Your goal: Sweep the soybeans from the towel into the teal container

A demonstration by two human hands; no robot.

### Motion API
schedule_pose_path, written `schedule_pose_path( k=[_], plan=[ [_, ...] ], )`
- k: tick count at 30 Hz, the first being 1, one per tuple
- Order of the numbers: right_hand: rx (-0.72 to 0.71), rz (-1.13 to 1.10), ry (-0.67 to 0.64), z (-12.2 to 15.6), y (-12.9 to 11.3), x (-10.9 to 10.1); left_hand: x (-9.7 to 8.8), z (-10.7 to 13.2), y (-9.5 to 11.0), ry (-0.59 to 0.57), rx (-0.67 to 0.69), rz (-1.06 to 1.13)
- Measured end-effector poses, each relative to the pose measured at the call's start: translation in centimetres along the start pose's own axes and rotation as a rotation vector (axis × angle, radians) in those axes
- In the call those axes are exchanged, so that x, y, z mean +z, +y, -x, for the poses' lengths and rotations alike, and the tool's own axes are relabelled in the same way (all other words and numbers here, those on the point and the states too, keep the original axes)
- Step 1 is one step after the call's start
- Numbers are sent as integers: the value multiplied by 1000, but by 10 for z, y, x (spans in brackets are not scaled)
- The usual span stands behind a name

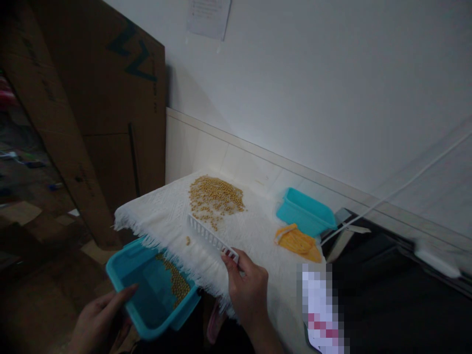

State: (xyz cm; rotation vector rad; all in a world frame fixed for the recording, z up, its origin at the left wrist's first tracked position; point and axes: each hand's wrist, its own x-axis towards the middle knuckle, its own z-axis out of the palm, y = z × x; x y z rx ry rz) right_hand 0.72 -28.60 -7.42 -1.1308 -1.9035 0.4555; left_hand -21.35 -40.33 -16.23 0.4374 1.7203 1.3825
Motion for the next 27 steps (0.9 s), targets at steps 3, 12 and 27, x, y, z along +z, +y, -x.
schedule_pose_path(
  k=[3, 12, 27],
  plan=[
    [-4, -13, -28, 1, 0, 2, 0, 0, 0, -3, -4, 2],
    [-22, -14, -30, 1, -4, 3, 0, 1, 1, -10, 19, -16],
    [-16, -10, -28, 2, -2, 1, -1, -2, -2, -4, 14, -18]
  ],
)
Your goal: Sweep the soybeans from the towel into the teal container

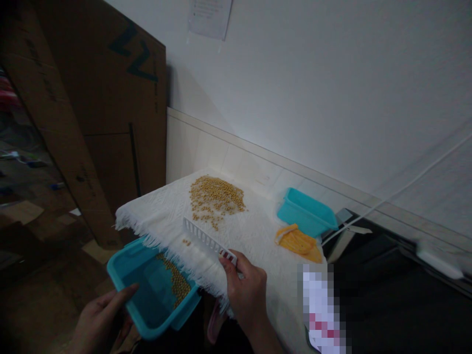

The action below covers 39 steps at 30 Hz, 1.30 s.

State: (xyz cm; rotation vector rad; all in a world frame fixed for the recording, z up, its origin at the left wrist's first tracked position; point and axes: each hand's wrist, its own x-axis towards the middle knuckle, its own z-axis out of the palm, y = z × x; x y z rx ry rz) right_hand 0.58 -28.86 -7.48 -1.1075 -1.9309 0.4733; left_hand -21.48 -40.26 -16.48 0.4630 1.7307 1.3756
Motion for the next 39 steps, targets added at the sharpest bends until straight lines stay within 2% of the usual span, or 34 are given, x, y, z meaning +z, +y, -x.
schedule_pose_path(
  k=[3, 10, 22, 30, 34, 39],
  plan=[
    [3, 13, -34, 1, 2, 0, 0, 1, 0, 7, -26, 20],
    [5, 8, -32, 2, 2, 1, 0, 3, 6, 4, 13, -35],
    [-14, 28, -47, 4, 3, 3, 0, -1, -1, -7, -11, 28],
    [-46, 13, -46, 7, -9, 1, 0, 1, 3, 20, 10, -1],
    [14, -5, -2, 5, -9, -2, 1, 2, 4, 16, -14, 13],
    [166, -195, -97, -6, 3, 0, 1, 3, 4, 9, -9, 32]
  ],
)
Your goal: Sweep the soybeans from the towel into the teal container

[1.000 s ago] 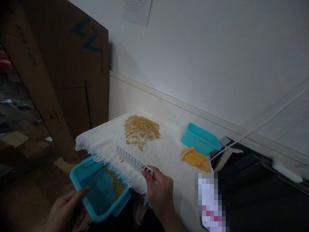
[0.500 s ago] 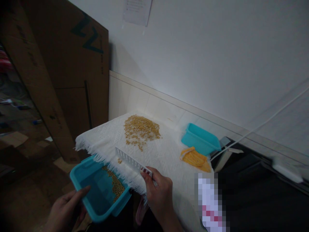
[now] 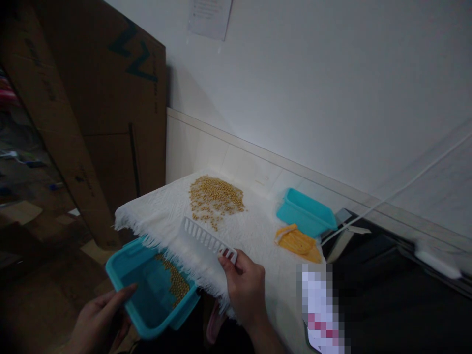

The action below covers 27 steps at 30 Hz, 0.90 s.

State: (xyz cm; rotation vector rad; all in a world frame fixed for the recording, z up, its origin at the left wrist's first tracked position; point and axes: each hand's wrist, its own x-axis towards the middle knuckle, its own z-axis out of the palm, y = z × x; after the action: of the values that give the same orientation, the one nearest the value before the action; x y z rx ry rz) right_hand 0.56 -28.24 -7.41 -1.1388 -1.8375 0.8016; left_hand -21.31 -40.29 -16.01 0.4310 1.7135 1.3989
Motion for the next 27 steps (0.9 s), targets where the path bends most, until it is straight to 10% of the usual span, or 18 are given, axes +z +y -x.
schedule_pose_path(
  k=[16, 27],
  plan=[
    [218, -267, 179, -87, 49, -33, 1, 1, 2, 5, -24, 33],
    [255, -350, -81, -100, 31, 26, -2, -3, -1, 0, -35, 16]
  ],
)
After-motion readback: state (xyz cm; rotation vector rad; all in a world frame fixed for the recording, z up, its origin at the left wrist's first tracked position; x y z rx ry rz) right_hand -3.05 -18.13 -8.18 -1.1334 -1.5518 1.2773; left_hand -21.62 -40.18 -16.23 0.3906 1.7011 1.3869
